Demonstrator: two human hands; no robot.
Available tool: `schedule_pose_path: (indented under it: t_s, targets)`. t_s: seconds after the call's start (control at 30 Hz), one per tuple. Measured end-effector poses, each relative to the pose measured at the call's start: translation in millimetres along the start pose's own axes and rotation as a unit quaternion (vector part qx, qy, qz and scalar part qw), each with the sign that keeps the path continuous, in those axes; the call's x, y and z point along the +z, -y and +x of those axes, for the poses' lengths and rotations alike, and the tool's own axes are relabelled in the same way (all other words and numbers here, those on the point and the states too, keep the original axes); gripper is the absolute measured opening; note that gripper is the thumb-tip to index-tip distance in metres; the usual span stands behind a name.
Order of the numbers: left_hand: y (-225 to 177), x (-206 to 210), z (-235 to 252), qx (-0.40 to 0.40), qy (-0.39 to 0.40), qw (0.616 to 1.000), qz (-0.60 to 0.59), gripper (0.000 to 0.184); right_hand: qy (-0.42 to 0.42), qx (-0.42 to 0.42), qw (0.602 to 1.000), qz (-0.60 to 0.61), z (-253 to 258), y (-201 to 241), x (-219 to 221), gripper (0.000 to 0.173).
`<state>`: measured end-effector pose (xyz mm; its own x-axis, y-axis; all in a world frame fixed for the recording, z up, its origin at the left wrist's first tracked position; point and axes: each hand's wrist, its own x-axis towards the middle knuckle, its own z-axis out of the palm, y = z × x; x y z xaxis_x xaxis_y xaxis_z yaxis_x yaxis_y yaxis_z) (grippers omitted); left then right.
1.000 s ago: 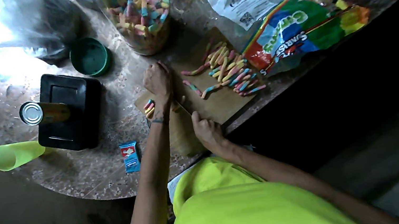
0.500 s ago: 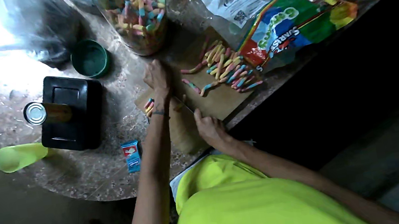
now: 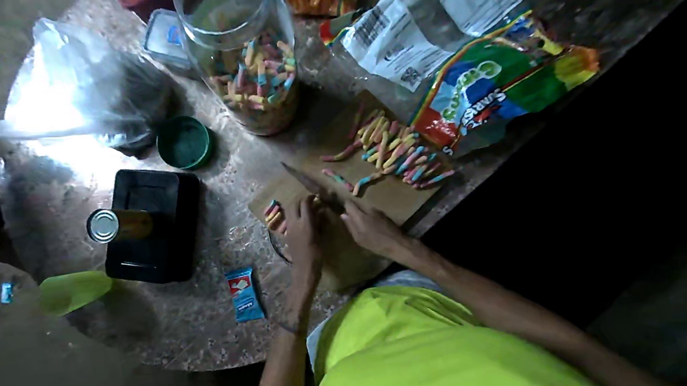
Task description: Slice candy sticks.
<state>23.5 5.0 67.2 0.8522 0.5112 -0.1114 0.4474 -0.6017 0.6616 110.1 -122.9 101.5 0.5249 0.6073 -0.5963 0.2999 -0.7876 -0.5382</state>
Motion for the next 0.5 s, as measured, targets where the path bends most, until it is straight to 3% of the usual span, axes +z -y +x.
schedule_pose_path:
  t_s: [0.13,0.27,0.37,0.43,0.5]
  targets:
    - [-0.8,17.2,4.9,0.028,0.014,0.999,0.020,0.041,-0.020,-0.005,0.994,0.103,-11.3,-23.7,-11.9,0.040]
    - [7.2,33.0,15.1,0.096,-0.019,0.994,0.038,0.022,-0.119,0.011,0.990,0.078,-16.9,-26.7,-24.8,0.038]
    - [-2.6,22.5,-2.2,0.059,0.072,0.992,0.081,0.025,-0.197,0.001,0.980,0.001,-15.6,-26.4,-30.3,0.037]
    - [-10.6,7.9,-23.5,0.011,0.141,0.983,0.114,0.029,-0.195,-0.003,0.980,-0.040,-14.7,-27.0,-32.4,0.033]
    - [-10.1,-2.6,-40.4,-0.012,0.162,0.980,0.114,0.030,-0.166,0.012,0.983,-0.076,-15.0,-25.3,-30.9,0.031]
